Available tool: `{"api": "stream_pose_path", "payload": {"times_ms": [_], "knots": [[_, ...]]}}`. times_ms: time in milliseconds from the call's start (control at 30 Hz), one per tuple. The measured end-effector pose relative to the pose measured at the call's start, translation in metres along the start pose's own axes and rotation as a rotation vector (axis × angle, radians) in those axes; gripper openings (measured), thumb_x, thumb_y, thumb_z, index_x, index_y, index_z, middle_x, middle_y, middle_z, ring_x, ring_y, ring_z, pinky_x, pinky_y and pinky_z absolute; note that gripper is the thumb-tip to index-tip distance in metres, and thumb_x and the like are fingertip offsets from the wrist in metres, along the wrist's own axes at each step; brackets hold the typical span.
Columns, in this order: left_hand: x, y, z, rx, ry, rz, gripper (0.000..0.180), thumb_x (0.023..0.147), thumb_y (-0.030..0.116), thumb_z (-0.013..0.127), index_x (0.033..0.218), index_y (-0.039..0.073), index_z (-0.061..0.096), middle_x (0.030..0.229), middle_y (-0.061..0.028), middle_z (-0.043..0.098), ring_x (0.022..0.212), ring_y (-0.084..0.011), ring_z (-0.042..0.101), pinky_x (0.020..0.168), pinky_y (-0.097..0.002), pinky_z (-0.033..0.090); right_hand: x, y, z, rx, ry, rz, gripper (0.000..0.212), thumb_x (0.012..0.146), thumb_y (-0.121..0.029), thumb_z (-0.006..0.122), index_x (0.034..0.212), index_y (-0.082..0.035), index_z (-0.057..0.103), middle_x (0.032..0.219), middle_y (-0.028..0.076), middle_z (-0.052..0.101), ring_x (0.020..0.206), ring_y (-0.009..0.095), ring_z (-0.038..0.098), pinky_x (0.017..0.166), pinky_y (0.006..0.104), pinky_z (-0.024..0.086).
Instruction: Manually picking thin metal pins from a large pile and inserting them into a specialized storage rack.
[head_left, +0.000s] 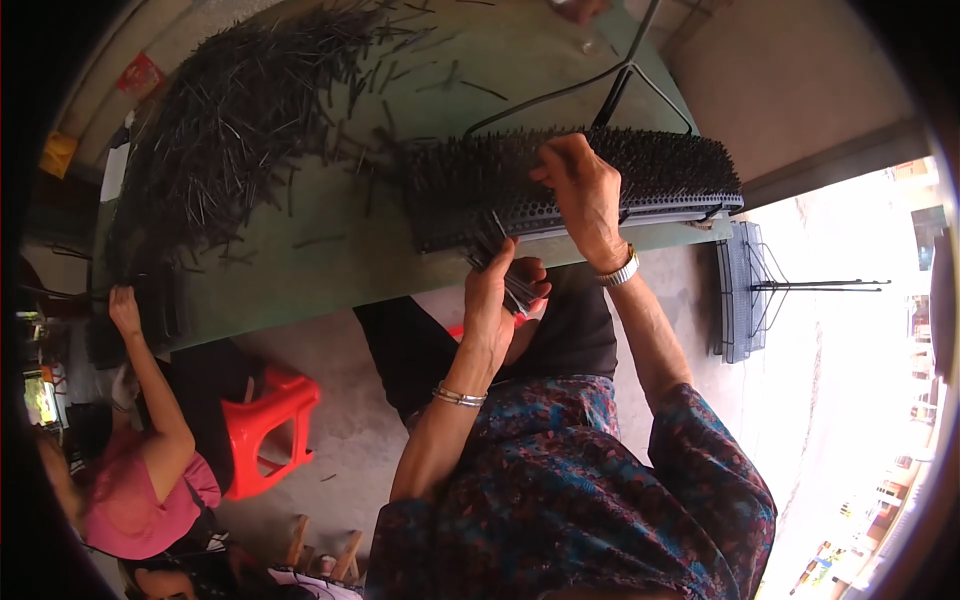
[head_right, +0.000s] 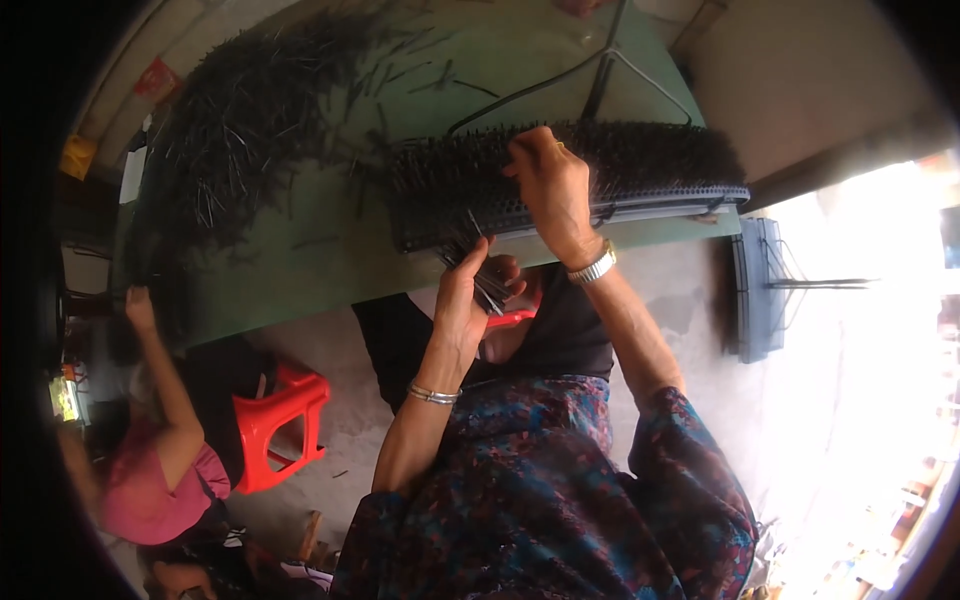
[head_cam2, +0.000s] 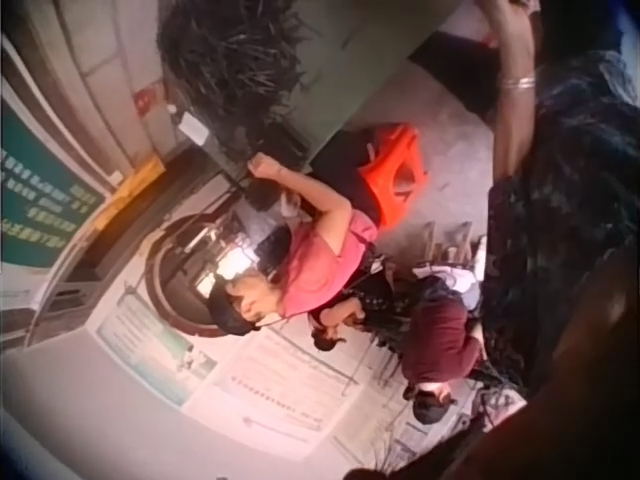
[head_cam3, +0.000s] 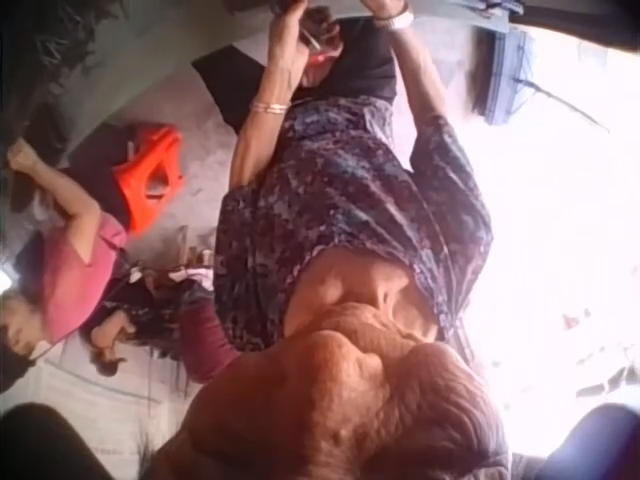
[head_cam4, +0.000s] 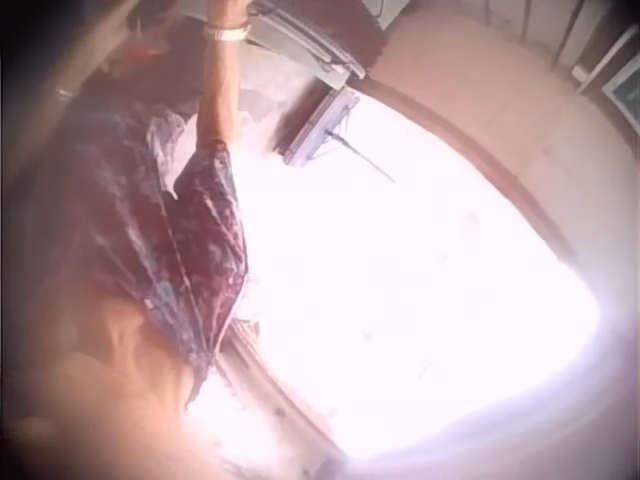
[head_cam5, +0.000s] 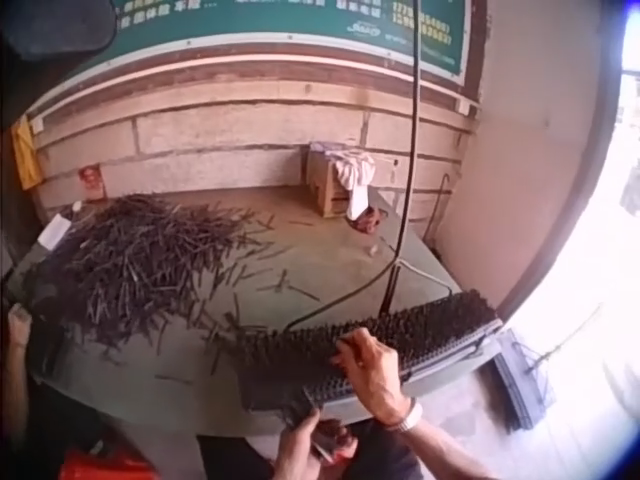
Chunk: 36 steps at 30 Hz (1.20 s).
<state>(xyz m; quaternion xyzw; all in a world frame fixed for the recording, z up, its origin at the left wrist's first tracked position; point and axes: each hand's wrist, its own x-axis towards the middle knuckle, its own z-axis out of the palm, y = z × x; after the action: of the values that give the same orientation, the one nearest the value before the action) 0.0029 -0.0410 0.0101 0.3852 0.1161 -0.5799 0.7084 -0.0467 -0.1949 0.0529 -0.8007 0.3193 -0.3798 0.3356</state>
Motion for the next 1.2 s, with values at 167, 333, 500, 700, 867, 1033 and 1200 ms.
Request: {"api": "stream_pose_path", "payload": {"times_ms": [167, 333, 500, 700, 867, 1033, 1200], "knots": [[-0.004, 0.001, 0.003, -0.019, 0.002, 0.028, 0.025, 0.093, 0.027, 0.065, 0.106, 0.006, 0.060, 0.079, -0.0112, 0.066, 0.069, -0.0219, 0.065, 0.055, -0.0360, 0.055, 0.001, -0.006, -0.002, -0.112, 0.000, -0.055, 0.008, 0.092, -0.008, 0.060, 0.095, -0.001, 0.060, 0.074, 0.008, 0.068, 0.068, 0.015, 0.070, 0.058, 0.0257, 0.052], [-0.003, 0.000, -0.004, 0.038, -0.052, 0.102, 0.026, 0.093, 0.028, 0.065, 0.103, 0.004, 0.060, 0.071, -0.0042, 0.058, 0.060, -0.0132, 0.055, 0.051, -0.0321, 0.050, 0.003, -0.006, -0.003, -0.132, -0.033, -0.061, 0.007, 0.091, -0.007, 0.060, 0.095, -0.001, 0.060, 0.071, 0.009, 0.066, 0.065, 0.016, 0.070, 0.057, 0.0251, 0.051], [-0.009, -0.001, -0.002, 0.048, -0.076, 0.133, 0.027, 0.094, 0.028, 0.065, 0.104, 0.004, 0.061, 0.069, -0.0014, 0.055, 0.057, -0.0091, 0.049, 0.050, -0.0291, 0.047, 0.006, 0.002, 0.004, -0.319, -0.062, -0.207, 0.007, 0.088, -0.014, 0.065, 0.092, -0.008, 0.066, 0.078, 0.007, 0.063, 0.068, 0.020, 0.066, 0.061, 0.0307, 0.050], [-0.012, 0.000, -0.003, 0.080, -0.042, 0.144, 0.030, 0.094, 0.029, 0.064, 0.108, 0.002, 0.061, 0.069, -0.0018, 0.055, 0.056, -0.0093, 0.049, 0.050, -0.0275, 0.045, 0.007, 0.009, 0.011, -0.471, -0.021, -0.353, 0.013, 0.085, -0.020, 0.070, 0.095, -0.012, 0.071, 0.089, 0.005, 0.061, 0.077, 0.023, 0.063, 0.064, 0.0320, 0.049], [-0.016, 0.000, -0.001, 0.064, -0.013, 0.185, 0.030, 0.094, 0.027, 0.064, 0.109, 0.001, 0.060, 0.070, -0.0035, 0.057, 0.055, -0.0106, 0.049, 0.051, -0.0275, 0.044, -0.009, 0.004, 0.010, -0.419, 0.009, -0.341, 0.018, 0.085, -0.019, 0.070, 0.100, -0.011, 0.072, 0.089, 0.006, 0.062, 0.078, 0.020, 0.062, 0.066, 0.0296, 0.049], [-0.017, 0.001, 0.000, 0.105, -0.043, 0.233, 0.026, 0.093, 0.025, 0.066, 0.101, 0.001, 0.064, 0.074, -0.0090, 0.066, 0.054, -0.0093, 0.051, 0.048, -0.0240, 0.043, -0.022, -0.020, -0.013, 0.134, -0.473, 0.240, 0.021, 0.090, -0.016, 0.068, 0.105, -0.003, 0.070, 0.086, 0.003, 0.066, 0.076, 0.010, 0.060, 0.066, 0.0256, 0.049], [-0.019, -0.001, 0.002, 0.139, -0.079, 0.253, 0.025, 0.093, 0.025, 0.066, 0.098, 0.000, 0.065, 0.079, -0.0122, 0.069, 0.055, -0.0095, 0.054, 0.048, -0.0238, 0.043, -0.024, -0.017, -0.020, 0.300, -0.618, 0.303, 0.018, 0.090, -0.011, 0.064, 0.103, 0.001, 0.067, 0.080, 0.003, 0.066, 0.072, 0.008, 0.060, 0.065, 0.0250, 0.050]]}}
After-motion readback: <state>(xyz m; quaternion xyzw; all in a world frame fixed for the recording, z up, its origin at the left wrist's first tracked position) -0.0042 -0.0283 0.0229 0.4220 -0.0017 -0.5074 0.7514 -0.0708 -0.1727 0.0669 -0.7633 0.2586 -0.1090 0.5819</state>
